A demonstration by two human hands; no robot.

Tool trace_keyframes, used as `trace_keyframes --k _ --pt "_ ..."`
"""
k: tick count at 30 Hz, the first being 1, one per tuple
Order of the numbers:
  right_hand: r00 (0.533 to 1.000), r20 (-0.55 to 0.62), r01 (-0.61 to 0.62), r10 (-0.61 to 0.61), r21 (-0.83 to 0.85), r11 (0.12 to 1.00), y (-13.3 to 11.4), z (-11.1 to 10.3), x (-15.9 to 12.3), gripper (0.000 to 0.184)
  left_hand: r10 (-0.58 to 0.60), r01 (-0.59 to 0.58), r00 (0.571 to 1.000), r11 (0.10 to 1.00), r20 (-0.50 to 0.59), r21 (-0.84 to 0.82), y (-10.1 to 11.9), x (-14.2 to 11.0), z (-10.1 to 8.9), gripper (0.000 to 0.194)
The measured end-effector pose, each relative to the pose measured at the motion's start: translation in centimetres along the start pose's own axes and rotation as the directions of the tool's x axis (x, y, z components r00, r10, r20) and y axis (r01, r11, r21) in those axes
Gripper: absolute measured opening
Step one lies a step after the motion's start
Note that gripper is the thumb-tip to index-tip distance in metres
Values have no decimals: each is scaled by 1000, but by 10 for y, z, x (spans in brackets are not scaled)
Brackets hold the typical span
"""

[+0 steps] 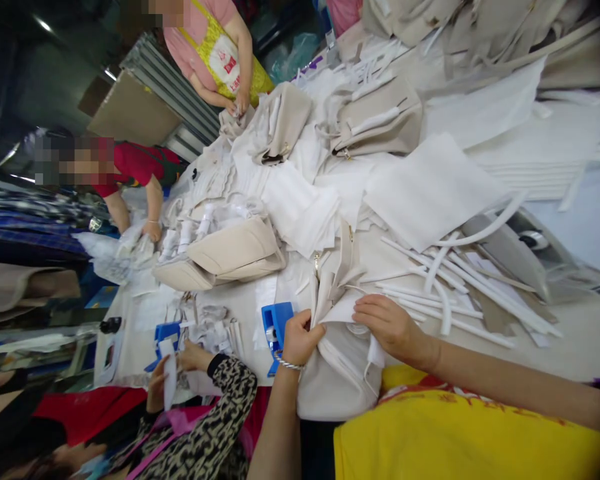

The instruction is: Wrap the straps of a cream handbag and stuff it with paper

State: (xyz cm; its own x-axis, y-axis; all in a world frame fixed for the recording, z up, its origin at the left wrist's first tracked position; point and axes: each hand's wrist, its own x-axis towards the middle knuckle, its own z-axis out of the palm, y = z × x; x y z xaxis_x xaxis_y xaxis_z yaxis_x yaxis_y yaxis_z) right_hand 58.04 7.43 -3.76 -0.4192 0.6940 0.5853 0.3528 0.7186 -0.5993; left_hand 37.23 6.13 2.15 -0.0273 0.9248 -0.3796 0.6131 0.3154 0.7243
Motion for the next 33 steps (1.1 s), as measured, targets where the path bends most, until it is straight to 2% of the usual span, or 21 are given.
trace_keyframes --k 5,10,14,17,21,24,27,33 --pt "1000 13 27 -27 21 999 5 1 0 29 15 -15 999 1000 46 -8 3 3 -3 14" --pt "998 41 -51 48 90 995 10 -9 -3 30 37 -38 999 988 10 152 6 1 3 8" --pt "981 162 -125 102 135 983 10 -23 1 26 61 -59 998 961 -2 270 17 -3 9 7" --pt "957 277 -127 81 152 980 11 -28 11 22 82 -71 996 937 -18 343 25 -5 11 17" --pt "920 382 -155 84 158 975 20 -24 22 42 83 -68 996 930 -25 362 29 -4 12 29" --pt "933 351 -154 80 189 970 31 -18 22 49 61 -55 998 951 -11 305 27 -2 11 37" --pt "958 283 -122 51 239 963 40 -14 19 41 50 -46 999 966 -9 256 23 1 10 40" --pt "966 245 -155 82 295 943 44 -12 25 33 43 -48 999 958 24 283 22 4 8 39"
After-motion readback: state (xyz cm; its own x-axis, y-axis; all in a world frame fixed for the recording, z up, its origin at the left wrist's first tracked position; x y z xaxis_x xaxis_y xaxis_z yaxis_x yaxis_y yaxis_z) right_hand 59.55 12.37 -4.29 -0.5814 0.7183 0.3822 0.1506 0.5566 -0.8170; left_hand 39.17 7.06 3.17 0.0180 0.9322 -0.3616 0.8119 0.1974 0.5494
